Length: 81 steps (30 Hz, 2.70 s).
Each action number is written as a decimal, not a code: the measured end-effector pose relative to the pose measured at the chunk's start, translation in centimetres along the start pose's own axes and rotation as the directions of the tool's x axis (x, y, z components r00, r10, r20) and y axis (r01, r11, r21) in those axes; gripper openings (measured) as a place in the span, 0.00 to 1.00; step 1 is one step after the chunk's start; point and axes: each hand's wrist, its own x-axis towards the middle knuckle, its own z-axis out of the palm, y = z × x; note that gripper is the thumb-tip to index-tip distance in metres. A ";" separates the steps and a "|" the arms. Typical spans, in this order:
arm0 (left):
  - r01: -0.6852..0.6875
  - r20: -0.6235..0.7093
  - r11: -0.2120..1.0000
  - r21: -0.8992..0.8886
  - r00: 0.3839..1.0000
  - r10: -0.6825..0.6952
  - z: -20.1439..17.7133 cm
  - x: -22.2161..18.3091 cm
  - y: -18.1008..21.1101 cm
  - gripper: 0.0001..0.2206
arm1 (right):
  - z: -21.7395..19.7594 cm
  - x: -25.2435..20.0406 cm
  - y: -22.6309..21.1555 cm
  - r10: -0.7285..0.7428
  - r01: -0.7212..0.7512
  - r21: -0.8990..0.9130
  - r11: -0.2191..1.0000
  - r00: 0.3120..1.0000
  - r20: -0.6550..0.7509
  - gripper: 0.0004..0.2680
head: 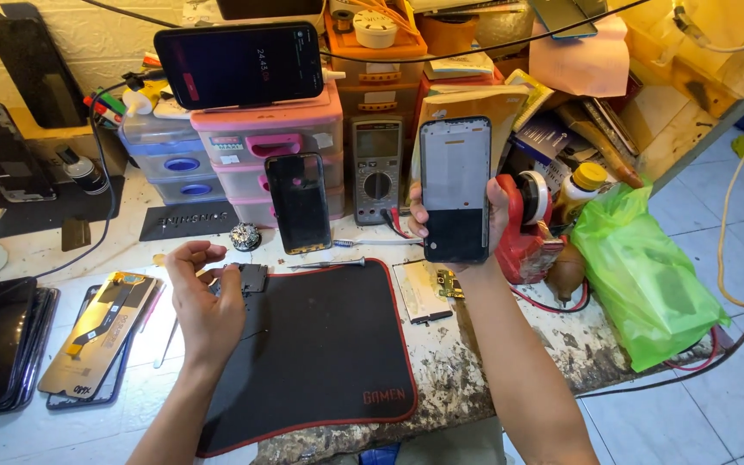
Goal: Assembling and aligning internal components of a mobile phone, including the screen and frame, on a repair bench.
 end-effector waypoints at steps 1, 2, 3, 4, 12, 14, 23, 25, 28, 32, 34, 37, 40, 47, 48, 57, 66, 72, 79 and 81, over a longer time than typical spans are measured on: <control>0.001 -0.002 1.000 0.002 1.000 -0.001 0.1 0.0 0.0 0.20 | 0.0 -0.1 0.3 0.002 -0.002 0.002 1.000 1.000 0.001 0.30; 0.010 -0.001 1.000 0.000 1.000 -0.010 0.1 -0.1 0.0 0.20 | -0.1 -0.2 0.8 -0.005 0.005 -0.005 1.000 1.000 -0.030 0.30; 0.019 0.000 1.000 -0.002 1.000 -0.019 0.1 -0.1 0.0 0.19 | -0.1 -0.2 1.2 -0.011 0.011 -0.011 1.000 0.998 -0.061 0.31; 0.022 -0.016 1.000 0.008 1.000 -0.022 0.2 -0.1 0.3 0.19 | -0.1 -0.3 1.7 0.000 0.000 0.000 1.000 0.999 -0.051 0.31; 0.342 0.314 0.866 -0.365 0.921 -0.231 -0.1 0.4 -1.5 0.14 | 5.8 0.8 7.0 -0.107 0.258 -0.821 -0.510 0.927 0.358 0.34; 0.394 0.431 0.837 -0.379 0.876 -0.217 -0.5 0.5 -1.7 0.17 | 6.6 0.6 8.6 0.006 0.327 -0.750 -0.575 0.919 0.395 0.33; 0.408 0.599 0.885 -0.222 0.774 -0.206 -0.2 -0.3 -1.2 0.14 | 7.4 -0.7 12.5 -0.011 0.318 -0.753 -0.577 0.918 0.396 0.32; 0.492 0.567 0.818 -0.298 0.781 -0.262 -0.1 -0.6 -1.9 0.13 | 7.0 -0.6 12.2 -0.142 0.236 -0.797 -0.556 0.918 0.370 0.36; 0.536 0.507 0.740 -0.407 0.806 -0.305 0.1 -0.3 -2.5 0.12 | 6.5 -0.2 10.9 -0.349 0.075 -0.936 -0.345 0.915 0.202 0.28; 0.542 0.455 0.728 -0.419 0.819 -0.349 0.0 -0.3 -0.7 0.15 | 5.4 -0.4 9.8 -0.326 -0.105 -0.957 -0.269 0.945 -0.013 0.14; 0.551 0.429 0.720 -0.422 0.821 -0.377 -0.1 -0.2 0.2 0.16 | 5.1 -0.3 9.8 -0.310 -0.122 -0.957 -0.262 0.950 -0.036 0.12; 0.553 0.434 0.718 -0.422 0.819 -0.376 0.0 -0.1 0.4 0.15 | 5.3 -0.3 10.0 -0.279 -0.152 -0.953 -0.261 0.957 -0.076 0.09; 0.521 0.429 0.731 -0.440 0.837 -0.339 -0.1 -0.1 0.4 0.15 | 5.8 -0.3 10.4 -0.272 -0.103 -0.955 -0.278 0.962 -0.025 0.12; 0.533 0.594 0.805 -0.261 0.746 -0.302 -0.6 0.3 -0.6 0.19 | 8.7 -0.1 11.5 0.039 0.295 -0.831 -0.471 0.949 0.314 0.31; 0.530 0.610 0.807 -0.261 0.738 -0.288 -0.5 0.2 -0.9 0.20 | 9.0 -0.3 11.9 0.081 0.298 -0.825 -0.481 0.952 0.297 0.33; 0.564 0.589 0.783 -0.263 0.737 -0.333 -0.4 0.1 -0.7 0.17 | 8.1 -0.3 11.5 0.001 0.112 -0.865 -0.488 0.992 0.128 0.36; 0.581 0.589 0.753 -0.310 0.739 -0.327 -0.6 0.5 0.7 0.16 | 8.3 0.0 11.7 -0.027 -0.449 -0.891 -0.071 0.894 -0.448 0.15; 0.586 0.587 0.721 -0.369 0.749 -0.308 -0.6 0.3 -0.3 0.17 | 8.7 0.1 12.3 0.177 -0.553 -0.822 0.137 0.830 -0.529 0.07; 0.590 0.690 0.730 -0.346 0.687 -0.228 -0.8 0.5 -0.3 0.32 | 10.5 0.6 11.5 0.117 -0.538 -0.794 0.283 0.841 -0.528 0.10; 0.574 0.736 0.750 -0.330 0.654 -0.177 -0.8 0.5 0.3 0.40 | 10.0 0.6 11.4 0.106 -0.520 -0.804 0.289 0.852 -0.513 0.10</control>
